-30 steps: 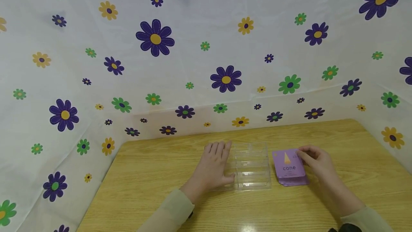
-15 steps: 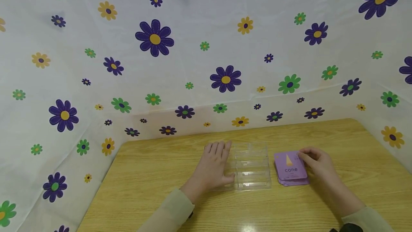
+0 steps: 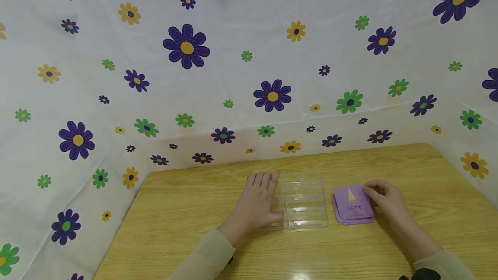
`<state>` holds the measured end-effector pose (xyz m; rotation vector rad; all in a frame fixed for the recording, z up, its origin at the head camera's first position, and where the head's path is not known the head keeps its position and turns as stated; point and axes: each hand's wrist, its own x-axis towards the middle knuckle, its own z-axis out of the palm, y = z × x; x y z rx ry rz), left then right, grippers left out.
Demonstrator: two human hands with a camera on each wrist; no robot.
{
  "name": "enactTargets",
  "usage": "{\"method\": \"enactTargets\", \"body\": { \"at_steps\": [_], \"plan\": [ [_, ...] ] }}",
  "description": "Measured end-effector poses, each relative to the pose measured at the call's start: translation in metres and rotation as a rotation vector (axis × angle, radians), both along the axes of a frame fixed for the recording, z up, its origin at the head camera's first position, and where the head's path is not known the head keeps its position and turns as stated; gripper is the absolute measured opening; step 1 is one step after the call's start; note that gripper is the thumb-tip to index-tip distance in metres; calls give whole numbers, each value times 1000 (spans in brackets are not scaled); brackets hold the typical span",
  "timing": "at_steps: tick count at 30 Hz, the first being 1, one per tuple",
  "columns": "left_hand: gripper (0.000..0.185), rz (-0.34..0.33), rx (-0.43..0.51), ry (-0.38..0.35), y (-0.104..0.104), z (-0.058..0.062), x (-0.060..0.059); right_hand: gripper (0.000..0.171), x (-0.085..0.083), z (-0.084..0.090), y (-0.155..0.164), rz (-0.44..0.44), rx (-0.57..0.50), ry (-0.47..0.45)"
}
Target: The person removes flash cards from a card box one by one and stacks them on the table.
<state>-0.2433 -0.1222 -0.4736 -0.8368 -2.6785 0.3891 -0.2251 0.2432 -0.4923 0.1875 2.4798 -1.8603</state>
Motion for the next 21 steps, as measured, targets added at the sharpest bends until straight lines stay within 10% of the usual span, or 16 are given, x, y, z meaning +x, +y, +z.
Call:
{"method": "enactTargets", "body": {
  "at_steps": [21],
  "plan": [
    [106, 1, -23, -1, 1, 1, 0, 32, -4, -5, 0, -33, 229, 37]
  ]
}}
